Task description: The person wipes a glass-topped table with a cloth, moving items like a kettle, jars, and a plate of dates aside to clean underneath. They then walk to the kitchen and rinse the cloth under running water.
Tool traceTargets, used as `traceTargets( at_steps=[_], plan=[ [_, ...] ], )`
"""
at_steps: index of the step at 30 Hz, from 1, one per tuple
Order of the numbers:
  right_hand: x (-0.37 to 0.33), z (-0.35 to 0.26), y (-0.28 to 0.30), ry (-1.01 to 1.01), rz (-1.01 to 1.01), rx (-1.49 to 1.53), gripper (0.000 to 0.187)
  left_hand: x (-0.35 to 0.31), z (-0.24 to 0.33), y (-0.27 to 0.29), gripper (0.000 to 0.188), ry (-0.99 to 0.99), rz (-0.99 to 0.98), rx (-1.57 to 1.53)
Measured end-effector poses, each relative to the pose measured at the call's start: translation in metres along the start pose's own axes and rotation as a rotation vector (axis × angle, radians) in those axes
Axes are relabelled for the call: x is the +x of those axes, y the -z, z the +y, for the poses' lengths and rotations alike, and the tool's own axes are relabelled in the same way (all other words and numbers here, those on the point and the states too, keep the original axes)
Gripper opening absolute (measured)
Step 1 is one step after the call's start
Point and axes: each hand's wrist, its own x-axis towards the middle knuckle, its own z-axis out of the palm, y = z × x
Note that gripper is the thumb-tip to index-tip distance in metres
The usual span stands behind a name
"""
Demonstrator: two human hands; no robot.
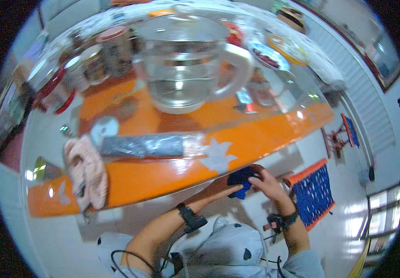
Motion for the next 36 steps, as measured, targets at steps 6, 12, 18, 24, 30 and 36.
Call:
traceTargets(
  at_steps=[6, 12, 18, 24, 30, 36],
  plan=[
    [-0.053, -0.157, -0.007, 0.192, -0.236, -0.291, 0.023, -0.023, 0.01, 0.022, 0.064, -0.056, 0.12, 0.142],
    [-0.032, -0.278, -0.118, 0.874, -0.703, -0.7, 0.041, -0.032, 0.032, 0.029, 0.065, -0.048, 0.081, 0.127],
    [0.016, -0.278, -0.28, 1.121, -0.597, -0.808, 0.064, -0.066, 0.053, 0.056, 0.067, -0.074, 0.088, 0.159],
    [0.049, -0.255, -0.357, 1.164, -0.351, -1.098, 0.068, -0.146, 0.07, 0.122, 0.068, -0.055, 0.15, 0.202],
    [0.099, -0.268, -0.431, 1.317, -0.244, -1.062, 0.055, -0.242, 0.073, 0.182, 0.069, -0.021, 0.223, 0.241],
    [0.149, -0.315, -0.521, 1.265, -0.203, -1.132, 0.048, -0.338, 0.057, 0.232, 0.071, 0.009, 0.292, 0.3]
  ],
)
